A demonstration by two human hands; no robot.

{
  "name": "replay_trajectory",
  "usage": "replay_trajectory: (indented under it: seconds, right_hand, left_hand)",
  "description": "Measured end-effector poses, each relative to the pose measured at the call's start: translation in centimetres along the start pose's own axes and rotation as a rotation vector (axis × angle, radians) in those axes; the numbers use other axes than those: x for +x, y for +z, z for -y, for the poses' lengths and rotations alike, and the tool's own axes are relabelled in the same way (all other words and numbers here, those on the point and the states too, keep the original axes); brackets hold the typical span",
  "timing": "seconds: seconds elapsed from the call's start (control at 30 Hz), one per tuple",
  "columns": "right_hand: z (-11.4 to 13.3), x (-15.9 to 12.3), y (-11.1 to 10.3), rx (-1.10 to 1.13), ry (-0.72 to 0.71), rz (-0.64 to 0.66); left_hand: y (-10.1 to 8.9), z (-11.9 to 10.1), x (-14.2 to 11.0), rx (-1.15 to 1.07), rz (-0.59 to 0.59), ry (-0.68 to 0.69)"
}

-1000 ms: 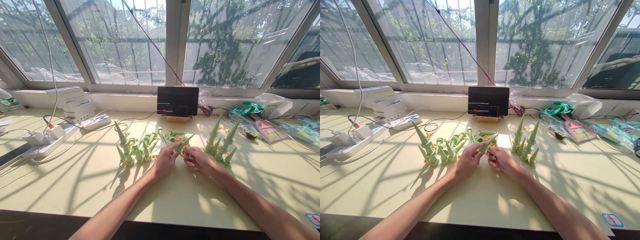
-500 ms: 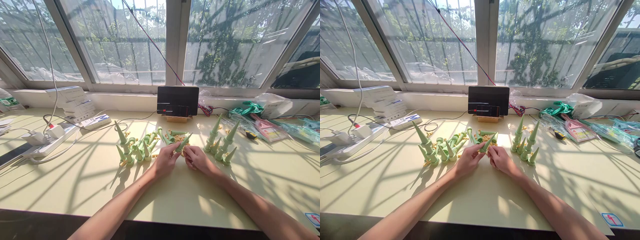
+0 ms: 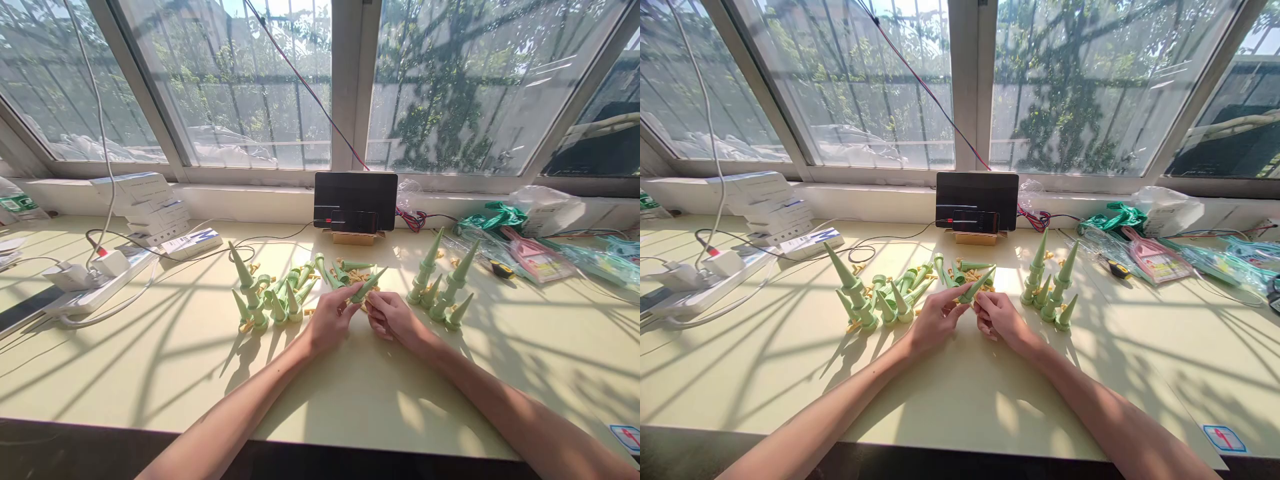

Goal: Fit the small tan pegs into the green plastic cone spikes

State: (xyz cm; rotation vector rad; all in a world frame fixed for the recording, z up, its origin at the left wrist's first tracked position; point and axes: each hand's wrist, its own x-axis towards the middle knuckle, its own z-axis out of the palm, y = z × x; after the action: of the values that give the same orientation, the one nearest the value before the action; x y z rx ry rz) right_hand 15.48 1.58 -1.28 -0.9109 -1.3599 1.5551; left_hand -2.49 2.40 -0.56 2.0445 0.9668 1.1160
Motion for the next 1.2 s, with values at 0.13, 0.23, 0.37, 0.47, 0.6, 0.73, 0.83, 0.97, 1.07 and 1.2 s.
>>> replay_trajectory:
  seconds: [0.13,0.23,0.37,0.47,0.6,0.73,0.83,0.97,1.07,1.2]
  right_hand:
    - [0.45,-0.25,0.02,0.128,0.074,0.039]
    - [0.54,-0.32,0.12,0.056,0.039,0.016]
    - [0.46,-0.33,0.25,-0.262,-0.085,-0.078]
    - [0.47,-0.35,0.26,-0.553,-0.231,-0.191]
    - [0.26,-0.25,0.23,-0.617,-0.271,-0.209]
    - [0.16,-0.12,0.25,-0.300,-0.092,-0.099]
    - [0.53,-0.17,0.32,-0.015,0.026,-0.022]
    - [0.83,-0.27,0.40,0.088,0.083,-0.008]
    - [0.62,-0.27,0.45,-0.038,0.015,-0.036]
    - [0.59,-0.47,0.51,-0.458,-0.193,-0.189]
  left_hand:
    - [-0.01,-0.20,-0.02,0.009,-0.014,0.023]
    - [-0.04,-0.12,-0.04,0.010,-0.010,0.037]
    - [-0.19,-0.05,-0.02,0.015,0.011,0.048]
    - [-0.31,-0.12,-0.04,0.034,0.015,0.028]
    - [-0.33,-0.15,-0.12,0.033,0.017,0.001]
    - [-0.28,-0.20,-0.11,-0.002,0.021,-0.034]
    - [-0.25,-0.29,-0.03,0.009,0.004,-0.025]
    - [-0.24,-0.31,0.02,0.022,-0.010,0.015]
    - [-0.28,-0.25,-0.01,0.027,0.004,0.013]
    - [-0.36,-0.24,-0.08,0.048,0.020,-0.030]
